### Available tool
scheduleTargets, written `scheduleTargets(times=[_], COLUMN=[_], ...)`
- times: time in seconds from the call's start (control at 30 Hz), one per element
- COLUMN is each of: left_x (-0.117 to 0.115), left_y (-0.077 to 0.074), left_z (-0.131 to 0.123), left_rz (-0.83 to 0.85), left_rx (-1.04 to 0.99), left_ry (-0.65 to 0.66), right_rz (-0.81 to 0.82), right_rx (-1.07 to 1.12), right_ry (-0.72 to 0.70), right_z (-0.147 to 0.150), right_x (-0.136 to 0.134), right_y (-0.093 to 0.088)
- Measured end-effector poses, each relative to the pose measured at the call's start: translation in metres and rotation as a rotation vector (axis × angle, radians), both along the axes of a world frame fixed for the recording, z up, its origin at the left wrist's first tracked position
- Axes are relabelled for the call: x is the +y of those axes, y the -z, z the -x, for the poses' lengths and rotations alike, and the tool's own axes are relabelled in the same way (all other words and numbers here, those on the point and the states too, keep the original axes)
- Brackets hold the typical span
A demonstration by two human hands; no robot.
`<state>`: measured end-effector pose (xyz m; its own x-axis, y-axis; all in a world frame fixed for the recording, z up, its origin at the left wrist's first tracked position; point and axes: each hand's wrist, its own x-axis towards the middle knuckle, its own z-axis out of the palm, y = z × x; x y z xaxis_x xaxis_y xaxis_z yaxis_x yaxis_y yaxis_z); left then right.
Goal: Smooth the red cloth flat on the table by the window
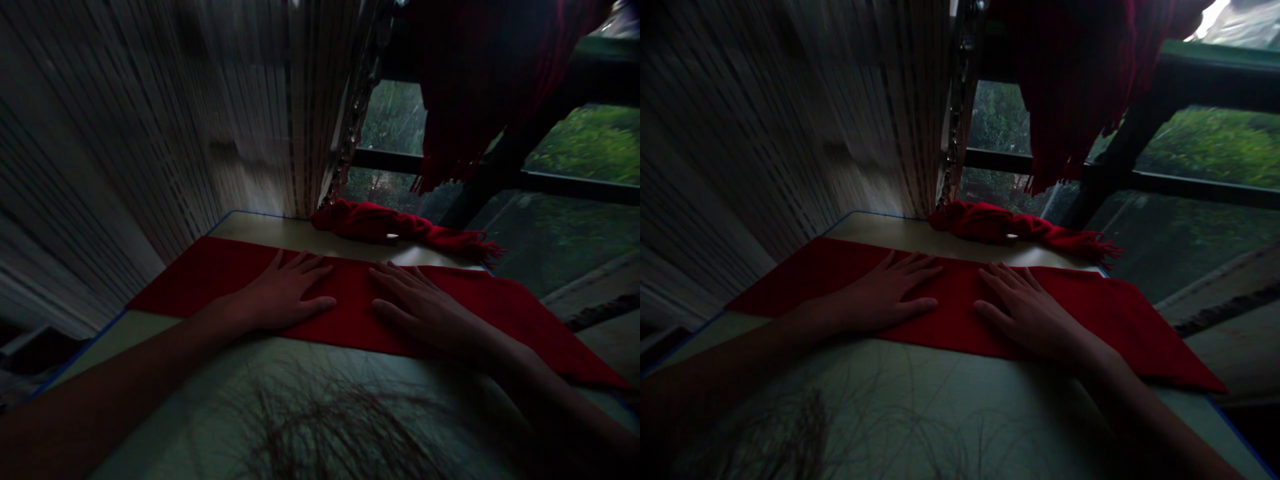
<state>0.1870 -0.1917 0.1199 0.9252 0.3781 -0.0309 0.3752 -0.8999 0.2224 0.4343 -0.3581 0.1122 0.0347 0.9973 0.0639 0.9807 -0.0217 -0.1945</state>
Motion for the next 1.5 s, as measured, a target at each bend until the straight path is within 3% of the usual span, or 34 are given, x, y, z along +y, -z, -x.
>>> scheduleTargets(times=[0.93,1.23,1.5], left_x=[0.0,0.0003,0.0002], left_y=[-0.0002,0.0,-0.001], left_z=[-0.0002,-0.0004,-0.0004], left_rz=[-0.002,-0.012,-0.016], left_rx=[0.006,0.013,0.025], left_ry=[0.001,-0.01,-0.008], right_rz=[-0.033,0.062,0.133], right_rx=[-0.022,-0.016,0.005], right_ry=[0.011,0.039,0.065], right_z=[-0.0028,-0.0029,0.0045], right_x=[0.0013,0.0042,0.0021], right_y=[0.0017,0.0045,-0.0049])
